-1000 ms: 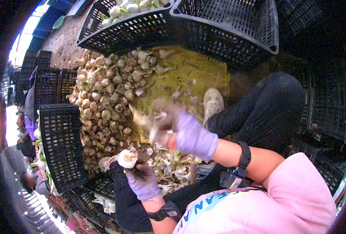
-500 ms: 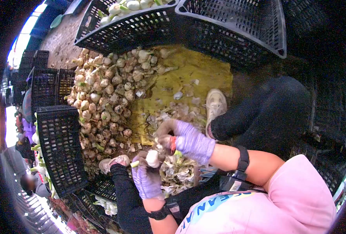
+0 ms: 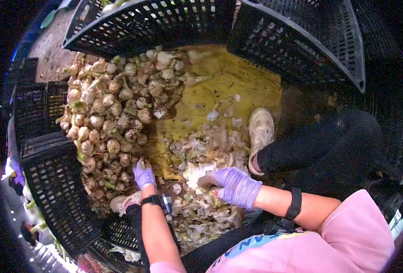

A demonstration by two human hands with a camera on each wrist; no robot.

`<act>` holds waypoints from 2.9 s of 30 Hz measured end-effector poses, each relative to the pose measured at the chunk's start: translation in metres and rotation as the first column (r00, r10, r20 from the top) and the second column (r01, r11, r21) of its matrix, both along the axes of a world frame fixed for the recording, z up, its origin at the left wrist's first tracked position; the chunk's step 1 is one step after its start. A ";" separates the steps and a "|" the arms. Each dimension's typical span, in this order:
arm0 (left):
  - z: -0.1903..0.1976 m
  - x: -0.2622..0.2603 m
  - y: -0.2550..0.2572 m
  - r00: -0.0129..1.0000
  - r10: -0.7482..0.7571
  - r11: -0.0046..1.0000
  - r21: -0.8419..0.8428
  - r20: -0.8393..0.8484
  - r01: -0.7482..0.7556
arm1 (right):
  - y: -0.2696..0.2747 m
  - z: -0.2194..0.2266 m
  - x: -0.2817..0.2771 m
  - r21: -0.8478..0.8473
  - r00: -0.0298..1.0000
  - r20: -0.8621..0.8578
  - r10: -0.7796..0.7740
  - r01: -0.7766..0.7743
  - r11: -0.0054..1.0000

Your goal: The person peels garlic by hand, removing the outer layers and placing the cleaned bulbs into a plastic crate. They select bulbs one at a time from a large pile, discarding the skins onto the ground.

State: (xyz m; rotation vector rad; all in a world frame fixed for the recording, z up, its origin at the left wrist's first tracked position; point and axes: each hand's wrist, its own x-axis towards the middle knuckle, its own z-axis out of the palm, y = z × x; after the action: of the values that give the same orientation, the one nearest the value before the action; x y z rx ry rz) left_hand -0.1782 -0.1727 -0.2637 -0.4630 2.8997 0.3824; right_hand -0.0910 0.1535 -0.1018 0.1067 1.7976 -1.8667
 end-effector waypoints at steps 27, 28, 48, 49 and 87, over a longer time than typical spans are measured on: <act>0.252 0.176 0.174 0.862 -0.081 0.756 0.533 -0.500 0.380 | -0.007 0.047 0.046 -0.265 1.000 0.013 -0.020 0.023 0.964; 0.252 0.178 0.173 0.872 -0.092 0.766 0.526 -0.481 0.370 | -0.001 0.053 0.045 -0.262 1.000 -0.021 0.018 -0.023 0.965; 0.247 0.173 0.184 0.952 0.231 0.372 0.923 -0.198 0.102 | 0.012 0.059 0.034 -0.287 0.975 -0.206 0.088 -0.146 0.947; 0.246 0.174 0.184 0.939 0.153 0.438 0.873 -0.309 0.216 | 0.012 0.060 0.034 -0.455 0.993 -0.058 0.105 -0.120 0.882; 0.263 0.162 0.174 0.915 0.312 -0.020 0.964 0.257 -0.264 | -0.003 0.038 0.037 -0.640 0.969 0.204 -0.139 0.239 0.730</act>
State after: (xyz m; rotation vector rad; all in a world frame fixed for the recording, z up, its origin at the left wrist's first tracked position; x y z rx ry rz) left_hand -0.0160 0.0014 -0.0009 -0.7164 1.6429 2.2659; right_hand -0.0538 0.1505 -0.0640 0.1605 0.9596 -2.4684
